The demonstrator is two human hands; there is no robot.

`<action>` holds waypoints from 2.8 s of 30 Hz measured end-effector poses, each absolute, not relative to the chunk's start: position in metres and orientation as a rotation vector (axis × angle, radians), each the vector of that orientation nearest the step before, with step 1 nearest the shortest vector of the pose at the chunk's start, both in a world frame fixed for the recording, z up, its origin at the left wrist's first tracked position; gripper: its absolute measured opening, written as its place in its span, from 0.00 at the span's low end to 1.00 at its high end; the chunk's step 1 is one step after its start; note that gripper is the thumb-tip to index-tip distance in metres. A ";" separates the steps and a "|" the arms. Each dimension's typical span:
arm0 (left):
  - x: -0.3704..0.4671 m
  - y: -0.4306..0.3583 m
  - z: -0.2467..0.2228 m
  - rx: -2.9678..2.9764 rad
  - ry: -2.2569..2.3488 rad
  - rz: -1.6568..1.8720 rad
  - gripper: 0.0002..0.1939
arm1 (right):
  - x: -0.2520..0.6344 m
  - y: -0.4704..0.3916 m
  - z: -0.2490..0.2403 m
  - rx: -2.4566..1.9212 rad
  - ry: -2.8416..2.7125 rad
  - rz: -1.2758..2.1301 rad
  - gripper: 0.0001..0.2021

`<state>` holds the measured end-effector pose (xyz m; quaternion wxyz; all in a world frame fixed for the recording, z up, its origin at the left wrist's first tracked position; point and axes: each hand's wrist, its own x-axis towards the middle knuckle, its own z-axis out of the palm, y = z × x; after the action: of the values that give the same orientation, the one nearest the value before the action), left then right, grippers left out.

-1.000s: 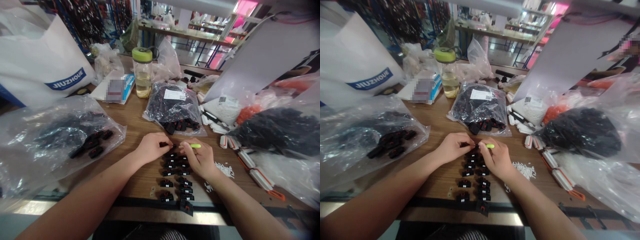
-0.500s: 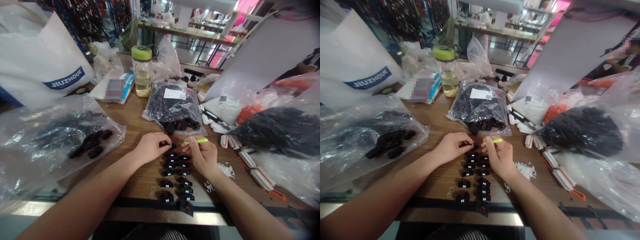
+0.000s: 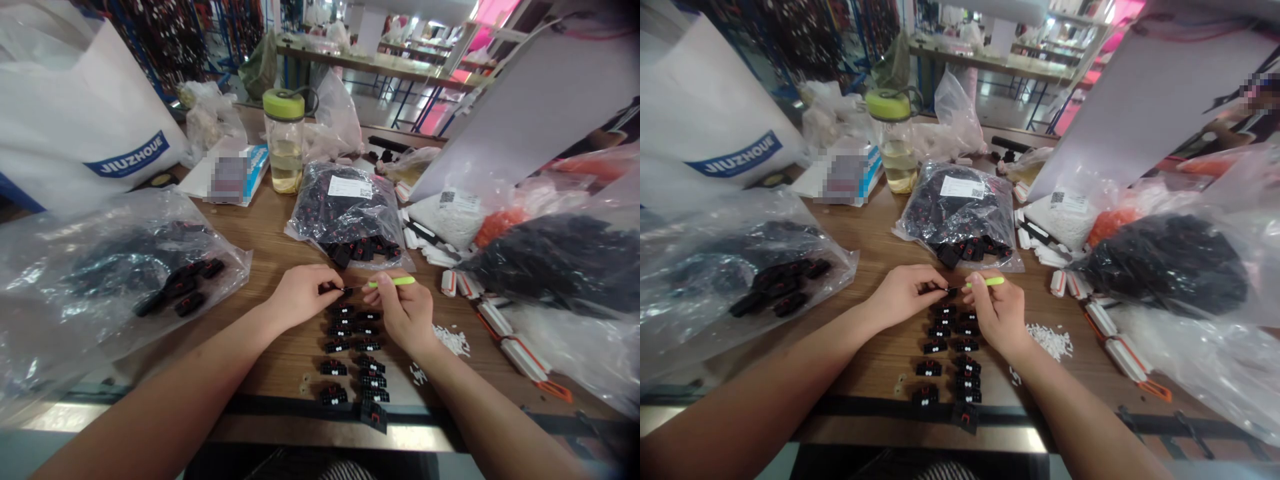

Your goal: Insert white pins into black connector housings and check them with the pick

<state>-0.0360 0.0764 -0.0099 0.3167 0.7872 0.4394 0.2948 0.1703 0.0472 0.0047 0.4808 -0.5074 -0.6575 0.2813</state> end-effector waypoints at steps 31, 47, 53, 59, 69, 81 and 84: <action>-0.037 0.076 0.000 2.235 1.207 0.642 0.08 | 0.170 0.044 0.005 -1.268 -1.716 0.616 0.13; -0.036 0.073 0.001 2.237 1.246 0.625 0.10 | 0.168 0.045 0.003 -1.262 -1.706 0.623 0.14; -0.036 0.073 0.003 2.239 1.249 0.620 0.10 | 0.168 0.045 0.002 -1.264 -1.716 0.627 0.13; -0.037 0.073 0.005 2.262 1.254 0.596 0.10 | 0.169 0.046 0.004 -1.259 -1.741 0.659 0.13; -0.060 0.066 0.040 2.361 1.349 0.614 0.05 | 0.185 0.045 0.014 -1.193 -1.497 0.538 0.14; -0.037 0.057 0.019 2.276 1.053 0.505 0.07 | 0.188 0.048 0.011 -1.223 -1.510 0.504 0.14; -0.037 0.057 0.018 2.295 1.082 0.536 0.08 | 0.187 0.048 0.011 -1.223 -1.532 0.502 0.14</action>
<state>-0.0373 0.0574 0.0178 0.2707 0.8518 0.4018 0.1991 0.1868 0.0477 0.0106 0.5302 -0.5125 -0.6419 0.2101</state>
